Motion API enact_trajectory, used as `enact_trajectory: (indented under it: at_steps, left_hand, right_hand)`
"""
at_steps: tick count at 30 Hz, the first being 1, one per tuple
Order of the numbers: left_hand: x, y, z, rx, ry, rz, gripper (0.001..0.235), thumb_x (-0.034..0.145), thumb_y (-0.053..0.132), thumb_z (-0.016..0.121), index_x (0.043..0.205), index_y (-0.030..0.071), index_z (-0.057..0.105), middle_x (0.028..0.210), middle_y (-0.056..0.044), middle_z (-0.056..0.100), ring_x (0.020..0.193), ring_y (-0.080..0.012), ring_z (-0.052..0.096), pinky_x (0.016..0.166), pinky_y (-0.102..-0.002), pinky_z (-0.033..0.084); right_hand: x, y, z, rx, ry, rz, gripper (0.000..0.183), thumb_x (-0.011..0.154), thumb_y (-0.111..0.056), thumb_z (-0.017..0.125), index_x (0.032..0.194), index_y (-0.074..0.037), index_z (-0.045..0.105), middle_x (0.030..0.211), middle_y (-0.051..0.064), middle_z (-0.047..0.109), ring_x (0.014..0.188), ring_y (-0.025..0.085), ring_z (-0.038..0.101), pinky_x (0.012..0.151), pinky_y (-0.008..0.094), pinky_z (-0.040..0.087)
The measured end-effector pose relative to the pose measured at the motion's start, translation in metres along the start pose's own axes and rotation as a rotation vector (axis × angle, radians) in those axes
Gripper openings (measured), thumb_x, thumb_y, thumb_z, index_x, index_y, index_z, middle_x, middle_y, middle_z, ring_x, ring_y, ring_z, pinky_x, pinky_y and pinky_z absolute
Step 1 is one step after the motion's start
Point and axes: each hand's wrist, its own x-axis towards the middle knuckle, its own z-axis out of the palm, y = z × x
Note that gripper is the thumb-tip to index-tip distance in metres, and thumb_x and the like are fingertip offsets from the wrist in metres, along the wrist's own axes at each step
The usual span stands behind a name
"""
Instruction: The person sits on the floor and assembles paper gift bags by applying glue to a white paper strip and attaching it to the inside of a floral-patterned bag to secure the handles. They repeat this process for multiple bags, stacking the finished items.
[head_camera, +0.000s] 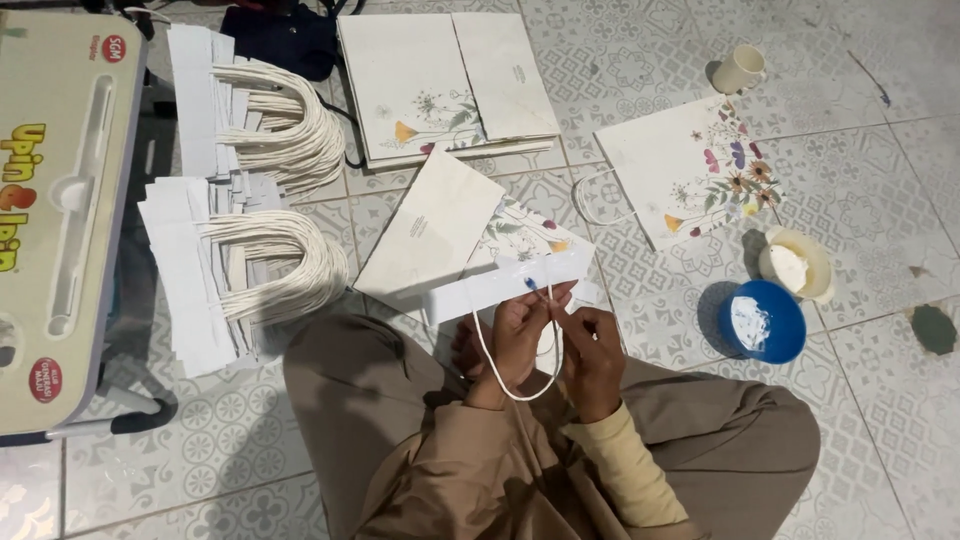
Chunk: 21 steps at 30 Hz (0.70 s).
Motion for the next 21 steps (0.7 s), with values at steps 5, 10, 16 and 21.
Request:
enact_trajectory:
  at_steps: [5, 10, 16, 21]
  left_hand:
    - [0.002, -0.007, -0.010, 0.009, -0.009, -0.014, 0.028, 0.097, -0.005, 0.058, 0.119, -0.021, 0.060, 0.121, -0.035, 0.065, 0.119, -0.0362, 0.062, 0.110, -0.052, 0.047]
    - [0.003, 0.005, 0.000, -0.062, -0.016, -0.002, 0.030, 0.093, -0.011, 0.059, 0.120, -0.023, 0.059, 0.119, -0.038, 0.065, 0.121, -0.0429, 0.061, 0.111, -0.057, 0.045]
    - [0.000, -0.004, -0.007, -0.058, -0.020, -0.022, 0.032, 0.091, -0.012, 0.061, 0.121, -0.023, 0.058, 0.121, -0.035, 0.064, 0.121, -0.0370, 0.061, 0.111, -0.052, 0.046]
    - [0.000, 0.011, 0.001, -0.015, -0.062, -0.011, 0.031, 0.096, -0.010, 0.057, 0.123, -0.024, 0.056, 0.126, -0.037, 0.061, 0.128, -0.0388, 0.056, 0.114, -0.053, 0.042]
  right_hand:
    - [0.010, 0.004, -0.011, 0.015, 0.047, -0.025, 0.037, 0.094, 0.015, 0.061, 0.118, -0.005, 0.080, 0.091, 0.012, 0.060, 0.074, 0.025, 0.060, 0.068, 0.034, 0.052]
    - [0.008, 0.022, -0.024, -0.097, 0.069, -0.054, 0.039, 0.094, 0.018, 0.062, 0.122, -0.003, 0.079, 0.093, 0.012, 0.059, 0.075, 0.025, 0.058, 0.068, 0.036, 0.052]
    - [0.002, -0.004, -0.009, 0.006, -0.010, -0.001, 0.040, 0.092, 0.015, 0.062, 0.119, -0.008, 0.081, 0.090, 0.012, 0.060, 0.072, 0.028, 0.061, 0.064, 0.037, 0.053]
    - [0.004, 0.022, -0.028, -0.104, 0.104, 0.037, 0.038, 0.095, 0.017, 0.063, 0.122, -0.004, 0.080, 0.094, 0.013, 0.061, 0.075, 0.025, 0.060, 0.070, 0.036, 0.053]
